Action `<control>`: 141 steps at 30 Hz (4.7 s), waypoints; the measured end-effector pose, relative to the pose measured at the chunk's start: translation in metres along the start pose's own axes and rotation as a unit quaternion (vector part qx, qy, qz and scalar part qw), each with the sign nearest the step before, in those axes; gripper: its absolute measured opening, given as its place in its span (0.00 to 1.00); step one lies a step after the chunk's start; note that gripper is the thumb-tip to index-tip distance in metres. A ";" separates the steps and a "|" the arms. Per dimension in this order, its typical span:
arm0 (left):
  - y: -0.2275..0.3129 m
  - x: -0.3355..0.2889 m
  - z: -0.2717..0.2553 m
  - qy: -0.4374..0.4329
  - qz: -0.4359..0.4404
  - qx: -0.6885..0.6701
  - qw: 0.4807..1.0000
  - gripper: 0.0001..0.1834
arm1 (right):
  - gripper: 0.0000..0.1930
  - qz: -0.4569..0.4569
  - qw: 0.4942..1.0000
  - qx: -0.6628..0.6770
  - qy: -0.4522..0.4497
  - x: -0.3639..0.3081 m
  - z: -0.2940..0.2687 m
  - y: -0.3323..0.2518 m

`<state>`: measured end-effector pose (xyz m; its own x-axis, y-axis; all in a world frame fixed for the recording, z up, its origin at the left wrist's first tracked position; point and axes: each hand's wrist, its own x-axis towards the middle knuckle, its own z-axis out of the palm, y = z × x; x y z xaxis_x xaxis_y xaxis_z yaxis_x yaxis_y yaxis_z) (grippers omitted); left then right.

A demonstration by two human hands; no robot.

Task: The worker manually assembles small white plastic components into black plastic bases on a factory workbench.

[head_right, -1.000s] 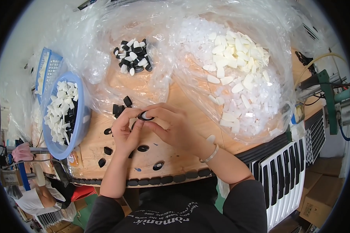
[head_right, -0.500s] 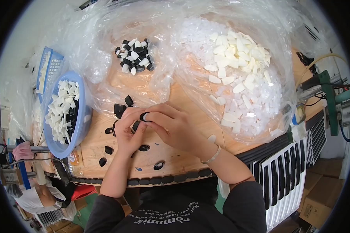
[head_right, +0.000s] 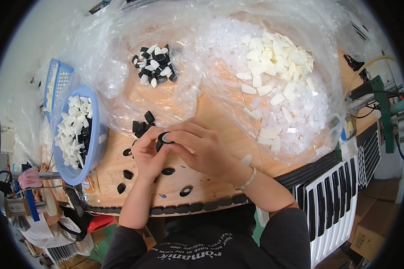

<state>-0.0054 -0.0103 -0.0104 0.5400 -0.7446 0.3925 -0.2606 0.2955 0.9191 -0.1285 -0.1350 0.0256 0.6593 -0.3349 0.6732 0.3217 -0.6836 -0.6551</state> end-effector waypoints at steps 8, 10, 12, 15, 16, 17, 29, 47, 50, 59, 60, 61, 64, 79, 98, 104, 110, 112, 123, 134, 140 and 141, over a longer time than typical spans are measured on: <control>0.012 0.013 -0.003 -0.032 0.161 0.189 0.968 0.13 | 0.11 0.007 1.000 0.018 -0.013 -0.001 -0.004 0.002; 0.015 0.016 -0.004 -0.042 0.198 0.240 0.949 0.13 | 0.09 0.036 0.998 0.048 -0.033 -0.003 -0.005 0.004; 0.016 0.017 -0.007 -0.056 0.215 0.276 0.935 0.13 | 0.09 0.039 0.998 0.039 -0.042 -0.003 -0.007 0.003; 0.016 0.017 -0.010 -0.076 0.187 0.265 0.943 0.13 | 0.10 0.032 0.998 0.010 -0.057 -0.001 -0.009 0.001; 0.017 0.017 -0.009 -0.076 0.187 0.265 0.943 0.13 | 0.10 0.023 0.998 -0.010 -0.061 -0.001 -0.009 0.000; 0.018 0.016 -0.006 -0.067 0.164 0.233 0.956 0.14 | 0.10 0.022 0.998 -0.010 -0.061 -0.001 -0.008 0.000; 0.022 0.018 -0.010 -0.106 0.210 0.304 0.923 0.14 | 0.11 0.025 0.995 0.007 -0.096 0.001 -0.016 -0.003; 0.009 0.010 0.001 -0.034 0.137 0.152 0.978 0.09 | 0.09 0.021 0.999 0.018 -0.029 0.000 -0.012 -0.005; 0.009 0.011 0.001 -0.025 0.145 0.182 0.972 0.10 | 0.08 -0.002 0.999 -0.016 -0.028 -0.002 -0.011 -0.004; 0.012 0.007 0.013 0.050 0.266 0.324 0.907 0.26 | 0.06 0.016 0.999 -0.044 -0.016 -0.007 -0.008 -0.002; 0.010 0.006 0.012 0.054 0.305 0.343 0.887 0.29 | 0.06 0.014 0.999 -0.046 -0.013 -0.007 -0.007 -0.002; 0.008 0.005 0.012 0.054 0.305 0.342 0.887 0.29 | 0.06 0.012 0.999 -0.050 -0.009 -0.007 -0.006 -0.003; 0.006 0.005 0.012 0.061 0.317 0.351 0.879 0.29 | 0.06 -0.021 0.994 -0.104 -0.011 -0.007 -0.002 -0.007; 0.016 0.004 0.006 0.070 0.330 0.341 0.878 0.28 | 0.06 -0.045 0.996 -0.070 0.030 -0.004 0.003 -0.015; 0.015 0.013 -0.009 0.076 0.216 0.199 0.953 0.25 | 0.09 0.139 0.886 -0.341 -0.280 -0.014 -0.132 0.102; 0.020 0.013 -0.006 0.078 0.242 0.212 0.944 0.25 | 0.08 0.139 0.916 -0.361 -0.107 0.012 -0.115 0.065; 0.021 0.010 -0.001 0.100 0.266 0.233 0.930 0.25 | 0.06 0.110 0.987 0.047 0.105 0.018 -0.026 -0.013; 0.017 0.008 0.000 0.112 0.284 0.243 0.921 0.26 | 0.08 0.085 0.988 0.075 0.106 0.016 -0.009 -0.024; 0.018 0.006 0.000 0.099 0.317 0.298 0.895 0.27 | 0.13 -0.125 0.979 -0.125 0.102 0.008 0.008 -0.019; 0.019 0.005 -0.003 0.125 0.325 0.284 0.893 0.28 | 0.14 -0.166 0.962 -0.200 0.088 -0.001 0.011 -0.018; 0.023 0.006 -0.007 0.114 0.334 0.319 0.879 0.29 | 0.14 -0.141 0.969 -0.188 0.071 0.001 0.013 -0.021; 0.022 0.006 -0.007 0.112 0.334 0.319 0.880 0.29 | 0.14 -0.135 0.973 -0.182 0.053 0.001 0.012 -0.021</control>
<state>-0.0020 -0.0040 0.0125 0.2223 -0.3749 0.9000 -0.9371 0.1726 0.3033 -0.1265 -0.1128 0.0358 0.5044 -0.1635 0.8478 0.1986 -0.9336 -0.2983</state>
